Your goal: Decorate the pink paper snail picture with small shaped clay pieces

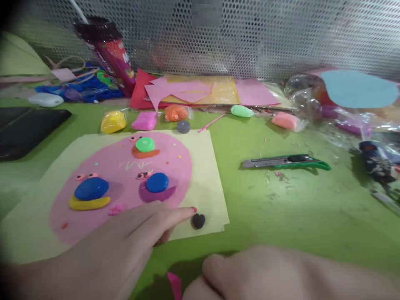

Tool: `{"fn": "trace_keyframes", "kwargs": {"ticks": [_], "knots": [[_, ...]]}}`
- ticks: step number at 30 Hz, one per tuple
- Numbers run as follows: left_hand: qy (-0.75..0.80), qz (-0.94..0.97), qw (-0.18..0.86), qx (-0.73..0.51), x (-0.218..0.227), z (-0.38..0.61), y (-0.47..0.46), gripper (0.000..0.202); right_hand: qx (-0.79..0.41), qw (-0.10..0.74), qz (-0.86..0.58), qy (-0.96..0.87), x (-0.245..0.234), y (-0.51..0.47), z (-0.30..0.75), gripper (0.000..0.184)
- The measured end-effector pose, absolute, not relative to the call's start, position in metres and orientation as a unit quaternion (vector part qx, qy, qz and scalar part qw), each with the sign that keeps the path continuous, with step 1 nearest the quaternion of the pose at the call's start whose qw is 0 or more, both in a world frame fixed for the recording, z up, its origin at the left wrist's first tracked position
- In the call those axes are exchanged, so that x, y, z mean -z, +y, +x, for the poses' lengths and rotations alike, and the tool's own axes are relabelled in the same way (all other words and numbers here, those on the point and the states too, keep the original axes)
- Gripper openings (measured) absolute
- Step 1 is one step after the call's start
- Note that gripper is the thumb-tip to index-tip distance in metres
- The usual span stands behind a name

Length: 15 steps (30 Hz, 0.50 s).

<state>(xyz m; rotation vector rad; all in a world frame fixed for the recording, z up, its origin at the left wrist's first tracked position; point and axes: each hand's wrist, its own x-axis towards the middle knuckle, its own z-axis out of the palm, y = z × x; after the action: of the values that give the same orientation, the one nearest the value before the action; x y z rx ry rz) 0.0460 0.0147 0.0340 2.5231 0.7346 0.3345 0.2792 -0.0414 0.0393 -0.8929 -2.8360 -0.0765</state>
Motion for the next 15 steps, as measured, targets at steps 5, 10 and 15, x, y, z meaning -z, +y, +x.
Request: {"fn": "trace_keyframes", "kwargs": {"ticks": [5, 10, 15], "knots": [[0.237, 0.940, 0.207, -0.132, -0.033, 0.046, 0.017, 0.047, 0.005, 0.114, -0.213, -0.970, -0.057, -0.021, 0.270, 0.040], [0.233, 0.947, 0.204, -0.086, -0.032, 0.049, 0.020, 0.046, 0.013, 0.150, -0.242, -0.959, -0.053, -0.022, 0.276, 0.044], [0.251, 0.940, 0.222, -0.067, -0.031, 0.050, 0.020, 0.047, -0.042, 0.158, -0.250, -0.954, -0.058, -0.019, 0.273, 0.032]]}}
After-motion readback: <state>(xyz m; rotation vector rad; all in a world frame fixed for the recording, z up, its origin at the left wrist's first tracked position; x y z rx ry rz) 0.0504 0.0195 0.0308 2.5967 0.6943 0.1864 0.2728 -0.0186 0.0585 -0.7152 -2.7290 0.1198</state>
